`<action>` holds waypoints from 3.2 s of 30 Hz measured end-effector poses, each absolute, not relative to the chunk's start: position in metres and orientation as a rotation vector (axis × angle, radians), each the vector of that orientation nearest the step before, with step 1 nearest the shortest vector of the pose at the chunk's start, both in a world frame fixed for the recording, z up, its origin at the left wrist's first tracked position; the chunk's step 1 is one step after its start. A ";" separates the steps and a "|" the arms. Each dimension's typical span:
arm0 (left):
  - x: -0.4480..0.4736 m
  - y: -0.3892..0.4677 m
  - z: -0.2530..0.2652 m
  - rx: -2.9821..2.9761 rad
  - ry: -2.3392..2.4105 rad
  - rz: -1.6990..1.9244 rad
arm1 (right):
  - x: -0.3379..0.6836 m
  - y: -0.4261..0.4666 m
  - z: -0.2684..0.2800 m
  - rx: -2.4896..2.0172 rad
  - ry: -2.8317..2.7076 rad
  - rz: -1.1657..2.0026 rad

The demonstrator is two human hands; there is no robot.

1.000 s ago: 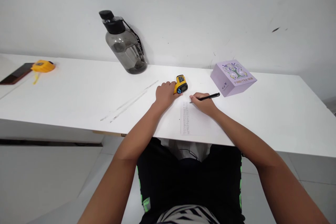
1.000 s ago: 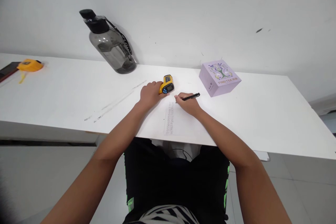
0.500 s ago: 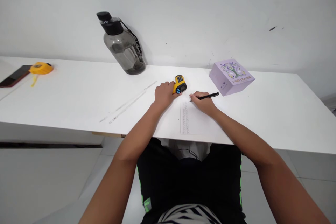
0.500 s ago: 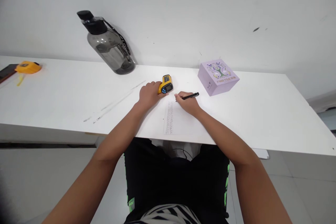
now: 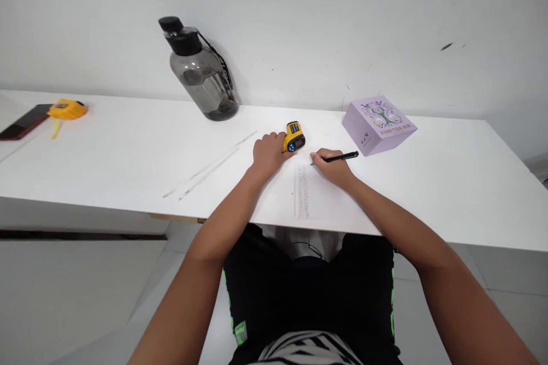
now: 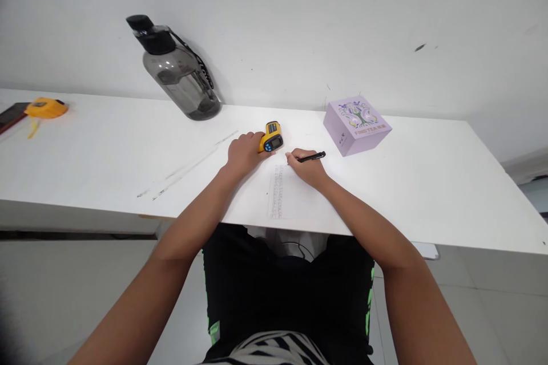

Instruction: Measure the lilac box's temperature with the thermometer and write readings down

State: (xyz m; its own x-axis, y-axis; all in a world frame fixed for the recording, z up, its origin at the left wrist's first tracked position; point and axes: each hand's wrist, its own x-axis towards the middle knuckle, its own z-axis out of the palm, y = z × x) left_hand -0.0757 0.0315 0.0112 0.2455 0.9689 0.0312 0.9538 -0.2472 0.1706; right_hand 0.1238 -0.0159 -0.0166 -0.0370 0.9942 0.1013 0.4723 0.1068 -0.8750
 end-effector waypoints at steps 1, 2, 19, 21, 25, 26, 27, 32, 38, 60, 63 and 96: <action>-0.076 0.031 0.012 2.385 1.851 0.191 | 0.124 -0.016 -0.017 -1.471 -1.613 0.851; -0.075 0.031 0.012 2.384 1.852 0.186 | 0.124 -0.016 -0.017 -1.473 -1.611 0.843; -0.077 0.032 0.008 2.392 1.846 0.235 | 0.123 -0.016 -0.017 -1.459 -1.600 0.852; -0.078 0.032 0.008 2.390 1.846 0.239 | 0.124 -0.016 -0.018 -1.426 -1.584 0.865; -0.077 0.033 0.008 2.381 1.860 0.229 | 0.125 -0.017 -0.020 -1.417 -1.685 0.846; -0.077 0.033 0.008 2.382 1.861 0.229 | 0.125 -0.017 -0.021 -1.400 -1.748 0.787; -0.078 0.033 0.008 2.385 1.860 0.231 | 0.125 -0.017 -0.023 -1.365 -1.817 0.706; -0.080 0.034 0.006 2.397 1.848 0.248 | 0.121 -0.017 -0.035 -1.234 -2.077 0.331; -0.081 0.035 0.007 2.310 1.857 0.385 | 0.126 -0.010 -0.043 -1.248 -2.131 0.268; -0.081 0.030 0.007 2.045 1.786 0.901 | 0.259 0.018 -0.011 -1.751 -1.262 -0.322; -0.081 0.030 0.007 2.059 1.767 0.998 | 0.267 0.020 -0.021 -1.696 -1.174 -0.149; -0.076 0.058 -0.035 1.640 1.069 1.422 | 0.225 0.016 -0.022 -1.940 -1.443 0.059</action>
State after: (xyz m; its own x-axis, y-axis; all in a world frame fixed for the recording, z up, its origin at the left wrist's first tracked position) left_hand -0.0760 0.0580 -0.0352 0.0538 0.9126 0.4052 0.1357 -0.4087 0.9025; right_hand 0.2248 0.0155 -0.0221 0.3760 0.8536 0.3605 0.8215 -0.1271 -0.5559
